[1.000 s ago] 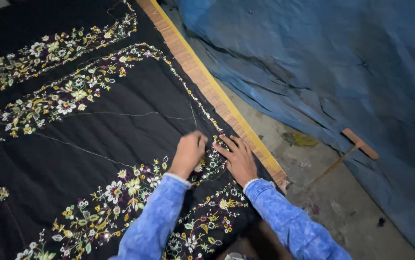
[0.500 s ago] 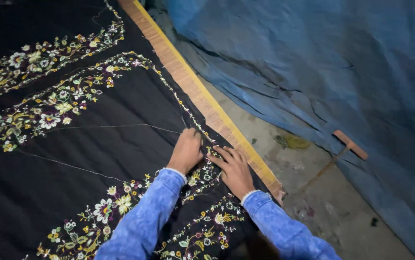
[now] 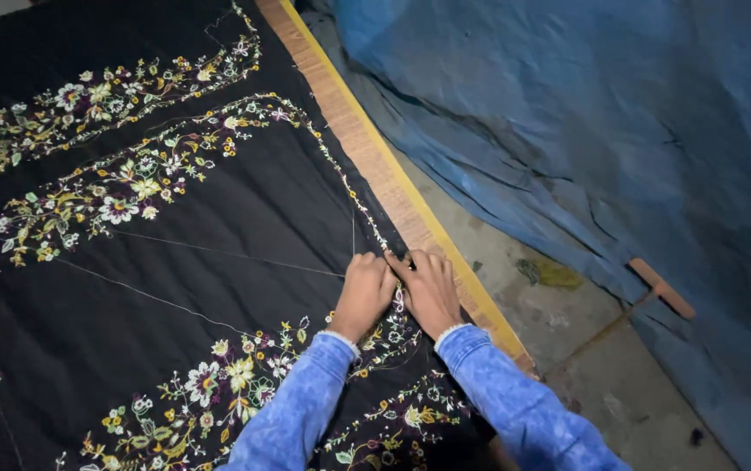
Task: Trimming loose threads and inspecting embroidery on a piece of black fabric
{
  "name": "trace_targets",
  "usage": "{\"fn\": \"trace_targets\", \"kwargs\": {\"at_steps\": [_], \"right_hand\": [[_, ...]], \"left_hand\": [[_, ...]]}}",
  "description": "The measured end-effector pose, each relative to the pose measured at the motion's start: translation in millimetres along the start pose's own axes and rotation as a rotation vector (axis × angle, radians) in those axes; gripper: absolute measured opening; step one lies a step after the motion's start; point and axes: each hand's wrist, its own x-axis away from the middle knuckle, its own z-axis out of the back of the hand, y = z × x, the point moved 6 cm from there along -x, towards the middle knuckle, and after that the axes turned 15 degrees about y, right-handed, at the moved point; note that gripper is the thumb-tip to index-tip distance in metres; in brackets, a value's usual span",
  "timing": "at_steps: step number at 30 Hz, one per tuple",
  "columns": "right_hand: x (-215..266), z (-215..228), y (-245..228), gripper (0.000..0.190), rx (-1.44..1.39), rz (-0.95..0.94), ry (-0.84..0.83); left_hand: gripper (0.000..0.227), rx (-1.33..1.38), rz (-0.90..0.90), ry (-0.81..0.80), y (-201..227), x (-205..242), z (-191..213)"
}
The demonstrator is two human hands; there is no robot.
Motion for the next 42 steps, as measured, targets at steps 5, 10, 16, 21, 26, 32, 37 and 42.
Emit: {"fn": "trace_targets", "kwargs": {"at_steps": [5,10,16,21,26,32,37,42], "right_hand": [[3.9,-12.0,4.8,0.064,0.036,0.011,0.013],[4.5,-8.6,1.4,0.065,0.041,-0.012,0.002],[8.5,-14.0,4.2,0.064,-0.012,-0.042,0.046],[8.3,-5.9,0.3,0.062,-0.028,-0.026,0.09],[2.2,-6.3,4.1,0.053,0.008,-0.02,0.089],[-61.8,-8.3,-0.3,0.034,-0.034,-0.029,0.071],[-135.3,-24.0,2.9,0.044,-0.157,-0.026,0.115],[-166.6,-56.9,9.6,0.058,-0.246,-0.013,0.055]], "left_hand": [[0.025,0.077,0.057,0.055,25.4,-7.9,47.6],[0.03,-0.02,0.222,0.209,-12.2,-34.9,75.6],[0.029,-0.31,0.204,0.285,-57.5,-69.6,43.5],[0.048,-0.523,0.239,0.169,-104.3,-78.0,-13.9],[0.017,-0.334,0.355,0.138,-133.4,-69.7,-24.3],[0.008,-0.011,0.421,0.147,-89.7,-72.1,38.0],[0.007,-0.043,0.46,0.247,-89.6,-78.7,31.6],[0.033,-0.39,0.429,0.201,-103.2,-89.5,-8.1]]}}
